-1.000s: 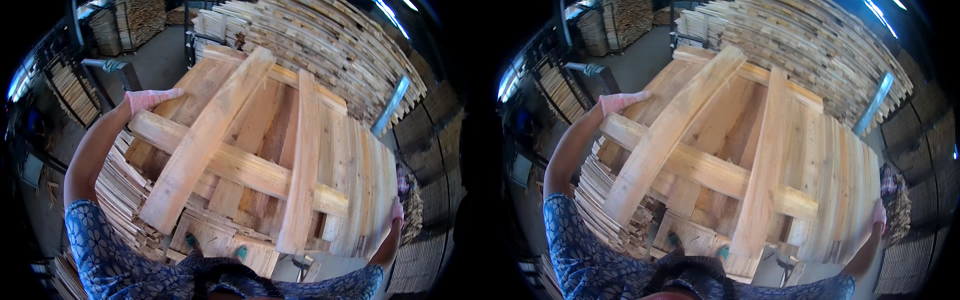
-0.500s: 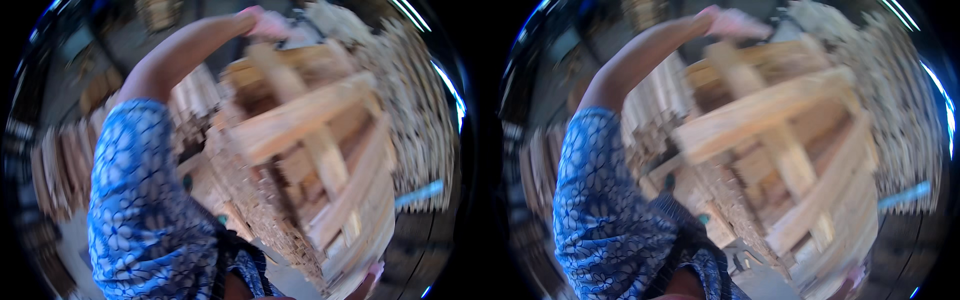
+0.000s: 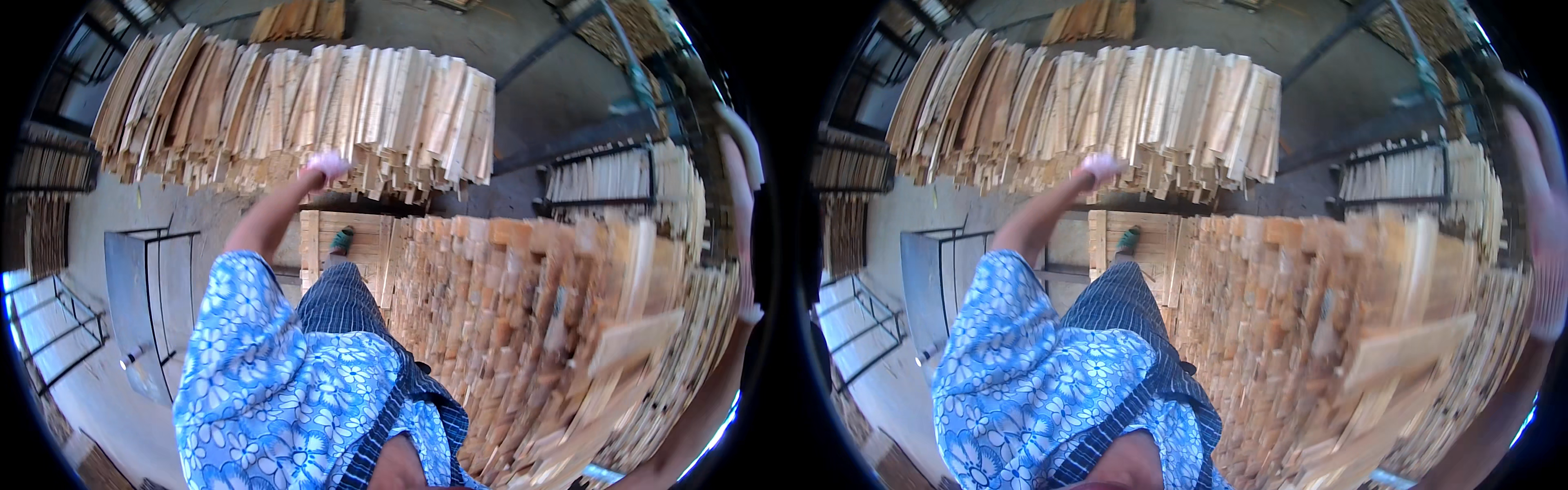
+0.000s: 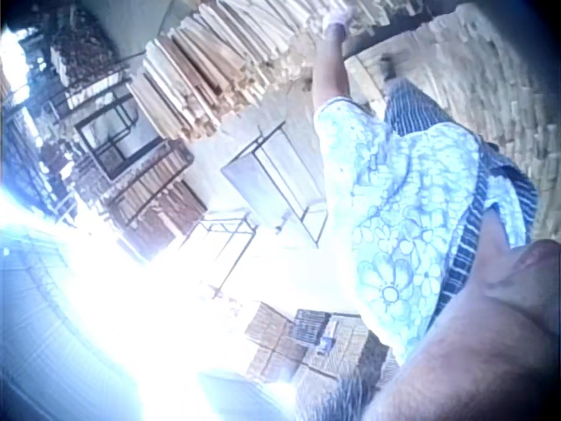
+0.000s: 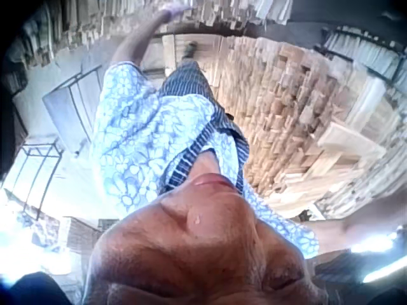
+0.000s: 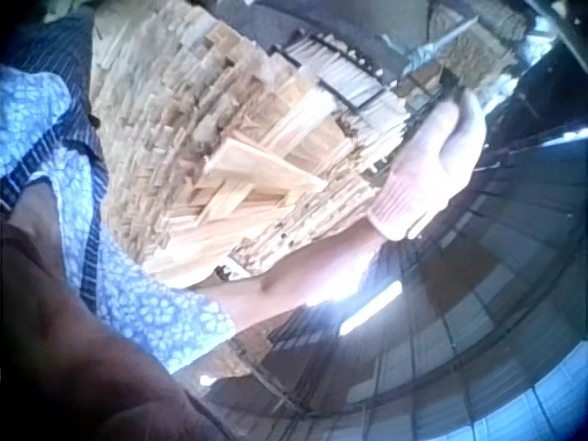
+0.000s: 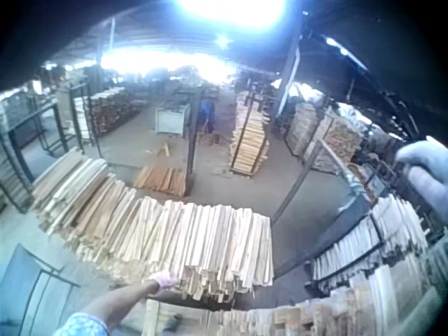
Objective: The person picks up wooden planks from a large pile and stacks them onto a metal rack. They repeatedly grab planks, carry them to the rack, and arrange them in a neat stack.
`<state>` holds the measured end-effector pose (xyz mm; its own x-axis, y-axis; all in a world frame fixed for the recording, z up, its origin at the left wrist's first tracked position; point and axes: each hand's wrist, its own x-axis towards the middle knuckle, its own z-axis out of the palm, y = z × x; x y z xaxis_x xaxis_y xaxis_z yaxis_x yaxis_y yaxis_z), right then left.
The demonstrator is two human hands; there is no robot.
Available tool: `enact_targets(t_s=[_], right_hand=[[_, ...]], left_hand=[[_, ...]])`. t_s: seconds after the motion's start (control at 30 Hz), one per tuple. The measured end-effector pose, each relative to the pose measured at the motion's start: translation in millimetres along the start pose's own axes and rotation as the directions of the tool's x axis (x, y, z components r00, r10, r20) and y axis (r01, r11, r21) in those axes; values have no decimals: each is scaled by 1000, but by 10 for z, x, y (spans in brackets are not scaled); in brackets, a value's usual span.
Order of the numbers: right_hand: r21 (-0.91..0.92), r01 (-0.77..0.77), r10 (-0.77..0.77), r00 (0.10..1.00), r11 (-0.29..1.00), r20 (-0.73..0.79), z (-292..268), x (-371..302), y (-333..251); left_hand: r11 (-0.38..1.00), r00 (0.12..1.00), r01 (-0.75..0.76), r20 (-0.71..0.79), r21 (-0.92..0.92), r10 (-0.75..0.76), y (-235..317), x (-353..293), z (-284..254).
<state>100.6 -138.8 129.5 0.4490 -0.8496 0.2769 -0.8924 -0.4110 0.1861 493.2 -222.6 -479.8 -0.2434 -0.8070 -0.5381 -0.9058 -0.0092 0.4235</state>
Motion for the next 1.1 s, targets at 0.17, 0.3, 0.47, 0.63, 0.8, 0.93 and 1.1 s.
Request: enact_targets(t_s=[0.17,0.3,0.47,0.63,0.8,0.93,1.1], right_hand=[[104,217,-237,937,971,256,1754,2175,-419],[315,345,-399,908,884,125,3840,2921,-682],[395,-82,-181,791,915,584,6180,1717,-1008],[290,-267,-195,333,919,923,7245,-95,-1103],[-86,-715,357,237,694,904,7531,-802,-710],[-122,-889,673,239,442,699,7917,-700,-299],[-99,-953,727,148,285,670,8255,-335,-265]], left_hand=[[963,893,257,402,-86,-202,-587,-808,1377],[816,859,411,473,-407,-197,-744,-658,1801],[764,903,429,229,-482,-363,-934,48,1541],[719,806,553,51,-422,-590,-1243,968,1093],[788,791,611,44,-79,-610,-1065,1782,871],[721,713,684,-106,-112,-693,-1092,2086,1403],[798,775,579,-191,-167,-603,-1487,2150,1691]])
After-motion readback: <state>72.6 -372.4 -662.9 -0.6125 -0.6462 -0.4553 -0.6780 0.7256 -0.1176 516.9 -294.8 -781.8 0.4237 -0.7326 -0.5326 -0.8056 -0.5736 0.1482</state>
